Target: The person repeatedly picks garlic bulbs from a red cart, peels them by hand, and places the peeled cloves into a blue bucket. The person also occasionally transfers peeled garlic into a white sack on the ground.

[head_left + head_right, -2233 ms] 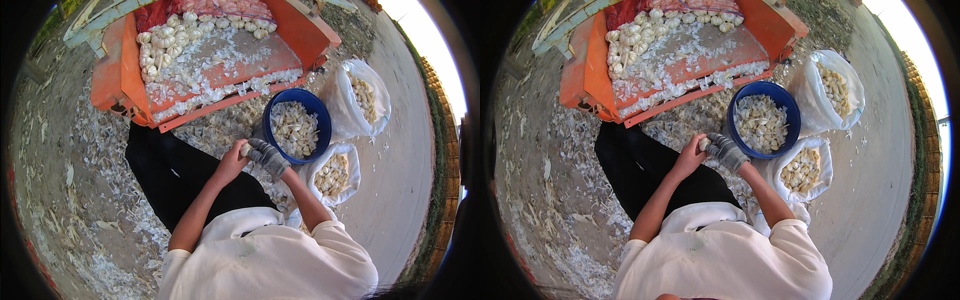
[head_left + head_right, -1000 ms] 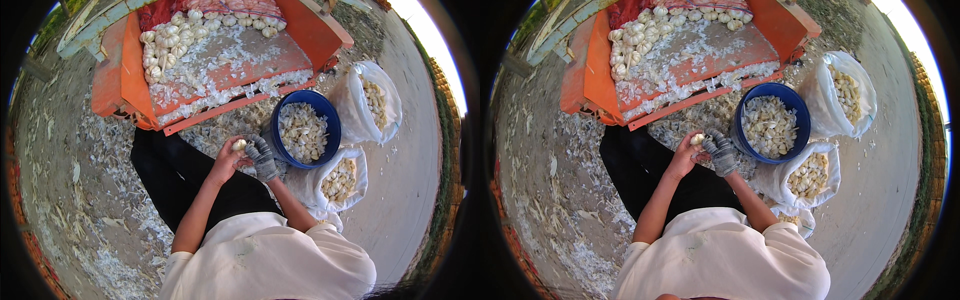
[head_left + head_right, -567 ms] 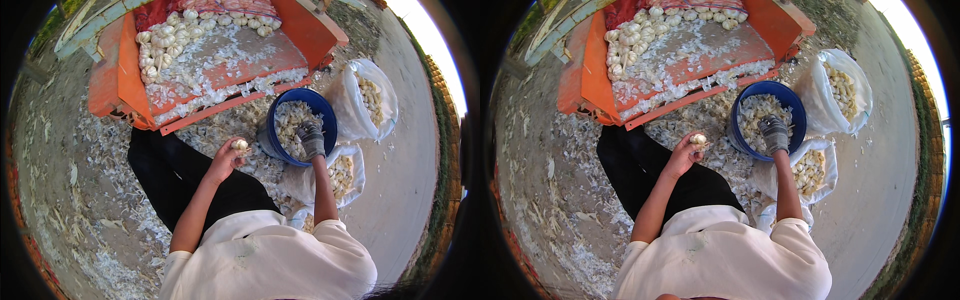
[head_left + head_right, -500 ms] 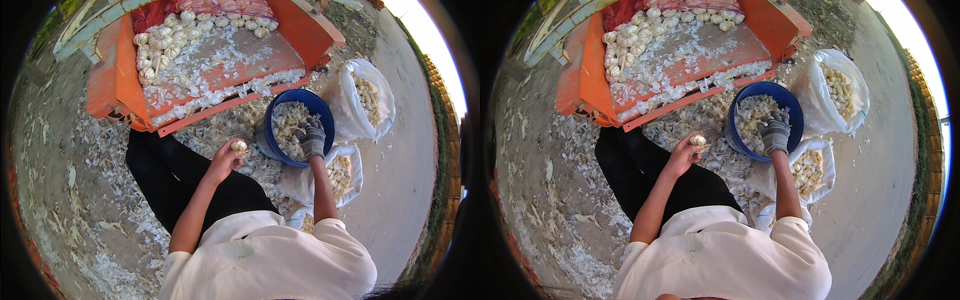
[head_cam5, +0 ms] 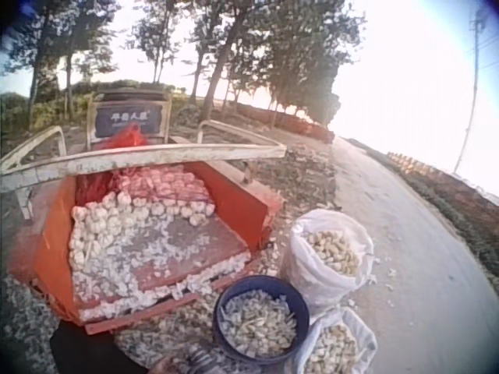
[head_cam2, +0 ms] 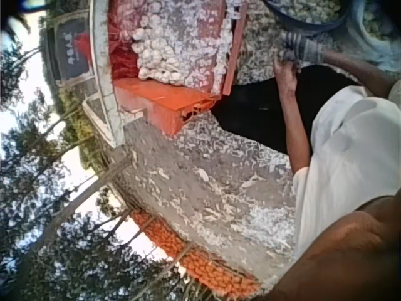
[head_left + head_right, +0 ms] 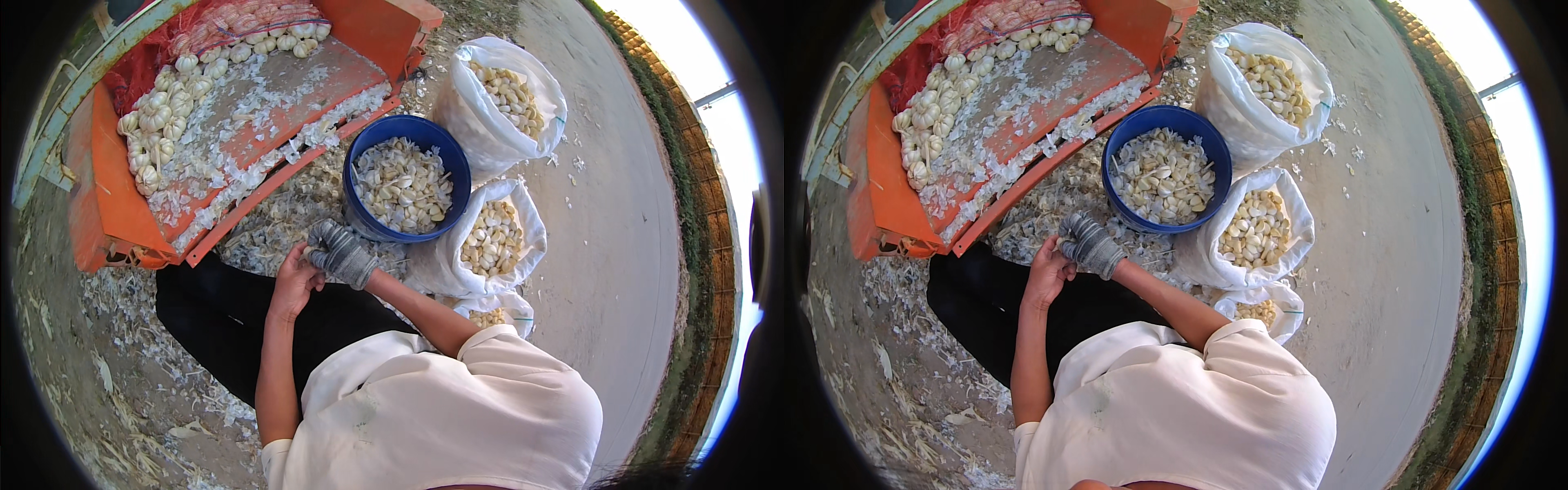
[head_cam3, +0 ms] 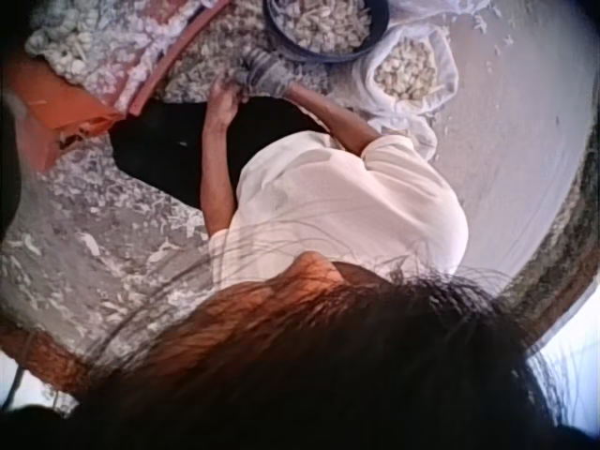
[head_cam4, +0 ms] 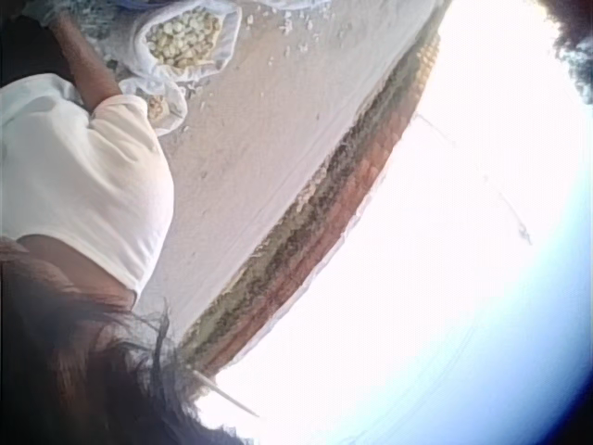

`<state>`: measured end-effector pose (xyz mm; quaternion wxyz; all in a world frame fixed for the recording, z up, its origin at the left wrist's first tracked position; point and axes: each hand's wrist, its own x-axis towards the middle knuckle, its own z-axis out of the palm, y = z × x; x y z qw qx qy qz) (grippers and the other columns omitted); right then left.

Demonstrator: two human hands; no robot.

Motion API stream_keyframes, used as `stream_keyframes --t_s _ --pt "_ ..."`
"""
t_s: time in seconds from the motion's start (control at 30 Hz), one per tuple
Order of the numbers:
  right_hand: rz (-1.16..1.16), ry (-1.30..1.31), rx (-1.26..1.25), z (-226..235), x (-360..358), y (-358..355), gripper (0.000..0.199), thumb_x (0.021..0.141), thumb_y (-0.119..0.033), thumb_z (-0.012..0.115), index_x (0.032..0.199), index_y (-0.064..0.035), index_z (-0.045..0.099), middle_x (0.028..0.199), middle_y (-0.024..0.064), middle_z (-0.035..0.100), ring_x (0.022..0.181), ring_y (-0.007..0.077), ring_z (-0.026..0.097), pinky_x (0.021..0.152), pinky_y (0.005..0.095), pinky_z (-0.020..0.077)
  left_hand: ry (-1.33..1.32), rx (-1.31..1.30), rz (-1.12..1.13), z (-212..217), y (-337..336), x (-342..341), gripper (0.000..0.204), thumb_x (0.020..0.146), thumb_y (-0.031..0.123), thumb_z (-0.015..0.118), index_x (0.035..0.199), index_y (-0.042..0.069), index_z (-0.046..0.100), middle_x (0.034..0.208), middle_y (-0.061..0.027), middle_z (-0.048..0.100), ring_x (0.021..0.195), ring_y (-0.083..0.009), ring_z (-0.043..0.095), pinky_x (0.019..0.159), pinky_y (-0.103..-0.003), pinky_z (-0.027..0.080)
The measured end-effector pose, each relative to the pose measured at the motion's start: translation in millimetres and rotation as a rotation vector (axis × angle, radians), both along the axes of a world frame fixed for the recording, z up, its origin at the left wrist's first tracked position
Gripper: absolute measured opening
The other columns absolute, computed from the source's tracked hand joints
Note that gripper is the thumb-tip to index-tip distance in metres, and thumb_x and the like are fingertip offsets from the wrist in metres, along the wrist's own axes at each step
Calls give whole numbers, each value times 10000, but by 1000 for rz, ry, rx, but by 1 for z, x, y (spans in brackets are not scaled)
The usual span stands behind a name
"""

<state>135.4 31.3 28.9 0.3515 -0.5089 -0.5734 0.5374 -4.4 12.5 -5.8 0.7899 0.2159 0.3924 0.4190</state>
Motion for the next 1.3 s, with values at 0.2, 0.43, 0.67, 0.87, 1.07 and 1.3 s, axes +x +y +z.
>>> stream_keyframes --t_s 0.2,0.43,0.67,0.87,1.07,1.3 --pt "-150 457 -68 -39 19 -12 121 824 -76 590 933 -54 541 784 -28 553 662 54 507 568 209 433 -3 42 -38 14 -3 3 350 830 -10 511 1155 48 397 801 -51 530 593 -137 535 487 -253 426" --pt "-210 -57 -364 21 178 -84 185 816 -69 591 1002 -68 590 792 -26 576 697 55 495 626 214 422 -117 50 -82 14 -5 -1 280 844 21 527 1109 96 472 865 -24 534 593 -91 503 495 -226 397" --pt "113 -717 -151 45 185 -94 345 764 -232 660 1051 -56 584 844 119 601 752 221 572 712 320 456 76 183 -173 15 -8 3 343 829 13 519 1156 83 443 856 -39 522 573 -70 456 483 -204 357" --pt "187 -311 247 -8 9 -7 245 829 -210 544 995 -30 551 849 203 581 803 359 557 691 396 439 477 342 -62 -5 -9 7 295 820 36 514 1105 26 441 770 -31 515 545 -69 447 477 -205 353" --pt "102 -668 380 -3 -5 -2 221 838 -218 500 962 -42 547 829 216 584 774 363 579 674 435 449 384 213 -58 -4 -10 0 117 855 109 499 772 32 531 595 -12 511 499 -86 480 460 -221 377" --pt "382 -543 298 -27 10 15 211 860 -200 459 958 -29 535 851 200 563 795 344 561 693 401 441 370 216 -90 2 -13 -4 187 863 149 528 723 26 532 569 -21 508 480 -90 472 448 -224 371"
